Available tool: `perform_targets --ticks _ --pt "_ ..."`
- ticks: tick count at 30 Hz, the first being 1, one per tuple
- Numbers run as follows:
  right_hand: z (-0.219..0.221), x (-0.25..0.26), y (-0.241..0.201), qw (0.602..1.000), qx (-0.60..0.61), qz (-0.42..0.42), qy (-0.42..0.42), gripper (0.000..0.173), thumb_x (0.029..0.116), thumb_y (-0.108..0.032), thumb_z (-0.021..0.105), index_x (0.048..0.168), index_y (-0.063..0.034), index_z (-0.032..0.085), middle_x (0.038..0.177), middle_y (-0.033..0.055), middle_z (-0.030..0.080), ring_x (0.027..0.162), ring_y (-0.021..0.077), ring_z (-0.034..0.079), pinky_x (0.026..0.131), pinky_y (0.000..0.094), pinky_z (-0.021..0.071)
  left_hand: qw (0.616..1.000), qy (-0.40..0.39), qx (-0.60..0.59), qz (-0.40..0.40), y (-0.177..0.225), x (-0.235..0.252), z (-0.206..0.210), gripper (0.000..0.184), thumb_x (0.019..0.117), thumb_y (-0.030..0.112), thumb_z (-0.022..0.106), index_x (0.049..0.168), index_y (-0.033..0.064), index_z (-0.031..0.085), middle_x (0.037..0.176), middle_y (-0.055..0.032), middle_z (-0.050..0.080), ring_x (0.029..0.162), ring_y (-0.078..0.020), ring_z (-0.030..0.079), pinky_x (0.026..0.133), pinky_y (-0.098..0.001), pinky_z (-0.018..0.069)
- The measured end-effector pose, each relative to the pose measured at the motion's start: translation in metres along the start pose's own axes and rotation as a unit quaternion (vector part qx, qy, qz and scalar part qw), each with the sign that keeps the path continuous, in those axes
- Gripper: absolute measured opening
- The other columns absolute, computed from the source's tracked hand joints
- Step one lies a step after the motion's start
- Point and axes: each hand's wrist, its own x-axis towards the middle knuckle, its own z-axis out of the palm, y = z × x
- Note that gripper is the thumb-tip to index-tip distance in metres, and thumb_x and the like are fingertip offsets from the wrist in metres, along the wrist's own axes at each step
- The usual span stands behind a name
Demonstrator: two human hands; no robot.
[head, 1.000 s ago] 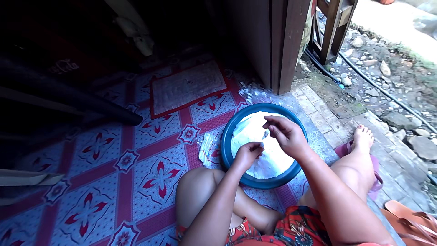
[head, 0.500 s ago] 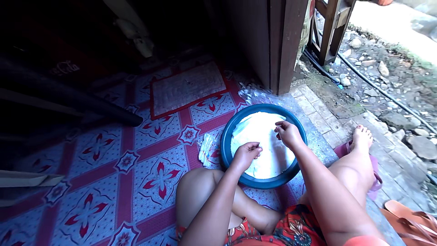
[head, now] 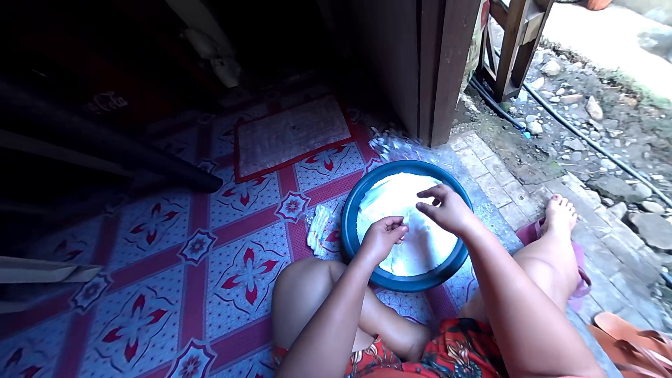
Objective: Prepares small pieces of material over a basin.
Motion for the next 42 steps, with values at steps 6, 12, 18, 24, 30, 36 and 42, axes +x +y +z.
perform_targets --ticks 6,12,18,24,30,36,42 --pt "0.005 0.002 -0.008 0.988 0.074 0.063 -0.121 0.024 0.0915 -0.025 0.077 0.105 -0.0057 0.074 0.1 0.0076 0.069 0.087 0.016 0.063 0.082 0.0413 0.0527 1.0 -0.002 -0.012 0.008 0.002 0.003 0.011 0.023 0.0979 0.005 0.066 0.119 -0.0033 0.065 0.097 -0.0059 0.069 0.078 -0.0069 0.065 0.073 -0.0213 0.0556" --pt "0.006 0.003 -0.007 0.989 0.115 0.087 -0.028 0.022 0.1018 -0.026 0.065 0.111 -0.0071 0.072 0.094 0.0047 0.071 0.077 0.012 0.066 0.074 0.0347 0.0565 1.0 0.006 -0.029 0.009 0.002 0.006 0.017 0.023 0.0977 0.006 0.066 0.118 -0.0042 0.065 0.095 -0.0065 0.07 0.078 -0.0075 0.066 0.073 -0.022 0.0564" --pt "-0.001 0.002 -0.002 0.995 0.066 0.079 -0.012 0.035 0.1007 -0.041 0.065 0.101 -0.0073 0.073 0.082 0.0045 0.069 0.075 0.0151 0.063 0.074 0.0417 0.0523 0.999 0.015 -0.044 0.006 0.008 0.008 0.021 0.023 0.0988 0.006 0.066 0.119 -0.0047 0.064 0.096 -0.007 0.069 0.077 -0.0077 0.066 0.072 -0.0217 0.0559" --pt "0.005 0.003 -0.002 0.997 0.039 0.058 -0.045 0.019 0.0962 -0.028 0.072 0.094 -0.0108 0.078 0.083 0.0026 0.072 0.079 0.0139 0.067 0.079 0.0439 0.0545 0.998 0.005 -0.056 0.014 0.008 0.01 0.029 0.019 0.0984 0.005 0.065 0.114 -0.0049 0.065 0.095 -0.0066 0.07 0.077 -0.0077 0.066 0.072 -0.0218 0.056" --pt "-0.013 0.002 -0.006 0.996 -0.02 0.081 0.035 0.041 0.0999 -0.047 0.064 0.081 -0.0111 0.072 0.069 0.0018 0.062 0.065 0.016 0.058 0.064 0.0454 0.0478 0.998 0.002 -0.059 0.005 0.002 0.008 0.028 0.025 0.0983 0.006 0.066 0.121 -0.0041 0.064 0.098 -0.0081 0.07 0.08 -0.0092 0.067 0.073 -0.0229 0.0566" --pt "-0.019 -0.002 -0.016 0.995 0.002 0.089 -0.044 0.029 0.1073 -0.017 0.049 0.132 -0.0066 0.061 0.099 0.0112 0.068 0.077 0.0197 0.066 0.073 0.0407 0.0571 0.996 0.011 -0.086 0.006 0.003 0.007 0.028 0.026 0.0985 0.005 0.065 0.122 -0.0048 0.062 0.099 -0.0087 0.07 0.081 -0.01 0.067 0.074 -0.0236 0.057" --pt "-0.002 -0.003 -0.009 0.994 0.072 0.073 -0.044 0.022 0.095 -0.03 0.074 0.098 -0.0079 0.073 0.079 0.002 0.067 0.068 0.011 0.062 0.067 0.0345 0.0538 0.996 0.017 -0.089 0.019 0.008 0.005 0.029 0.023 0.0952 0.003 0.069 0.116 -0.0055 0.064 0.095 -0.0074 0.07 0.077 -0.0081 0.066 0.071 -0.022 0.0563"
